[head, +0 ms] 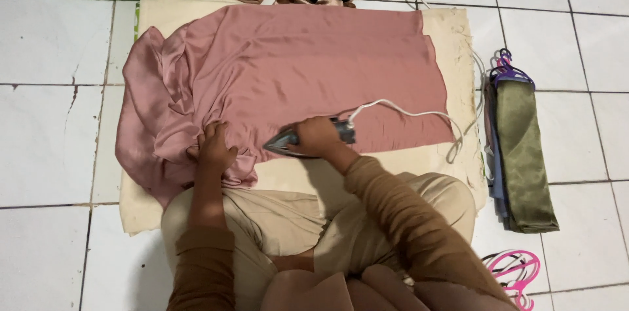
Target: Ironing a pink satin garment on a flat surface on the floor.
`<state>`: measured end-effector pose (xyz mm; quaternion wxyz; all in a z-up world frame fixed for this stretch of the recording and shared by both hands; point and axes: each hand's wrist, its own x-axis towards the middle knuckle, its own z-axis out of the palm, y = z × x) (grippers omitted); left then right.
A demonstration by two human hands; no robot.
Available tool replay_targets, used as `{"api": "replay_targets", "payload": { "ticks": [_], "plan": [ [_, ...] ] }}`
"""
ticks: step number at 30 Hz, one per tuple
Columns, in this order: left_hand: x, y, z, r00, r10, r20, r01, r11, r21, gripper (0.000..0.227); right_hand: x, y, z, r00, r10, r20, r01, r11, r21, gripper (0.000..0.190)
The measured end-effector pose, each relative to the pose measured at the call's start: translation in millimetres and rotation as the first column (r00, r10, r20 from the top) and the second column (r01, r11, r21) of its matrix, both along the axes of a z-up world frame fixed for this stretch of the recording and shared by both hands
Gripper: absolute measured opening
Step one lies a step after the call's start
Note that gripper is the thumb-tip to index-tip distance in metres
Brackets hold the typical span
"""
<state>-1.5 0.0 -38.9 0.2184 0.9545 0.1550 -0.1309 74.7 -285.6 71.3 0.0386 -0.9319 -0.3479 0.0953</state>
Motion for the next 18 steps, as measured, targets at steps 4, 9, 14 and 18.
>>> {"api": "replay_targets", "payload": {
  "ticks": [4,9,14,18],
  "plan": [
    [-4.6,-5.7,27.1,0.999,0.004,0.052,-0.002,0.999,-0.043,0.072,-1.2,19.3,-2.2,1.0,-0.001,-0.002,0.001,0.998,0.066,0.045],
    [-2.4,-2.7,25.9,0.999,0.004,-0.037,-0.004,1.0,0.001,0.074,11.7,-28.5,8.9,0.99,-0.072,-0.121,0.07,0.997,-0.015,0.057],
    [-1.3,1.9,8.9,1.0,0.011,0.015,-0.011,0.998,-0.06,0.072,40.3,-125.3,28.3,0.963,-0.23,-0.138,0.214,0.969,-0.121,0.062],
    [0.3,0.9,16.3,0.998,0.016,-0.06,-0.019,0.999,-0.05,0.073,62.8,-220.0,16.1,0.921,-0.383,-0.068,0.354,0.899,-0.257,0.06]
  ]
}}
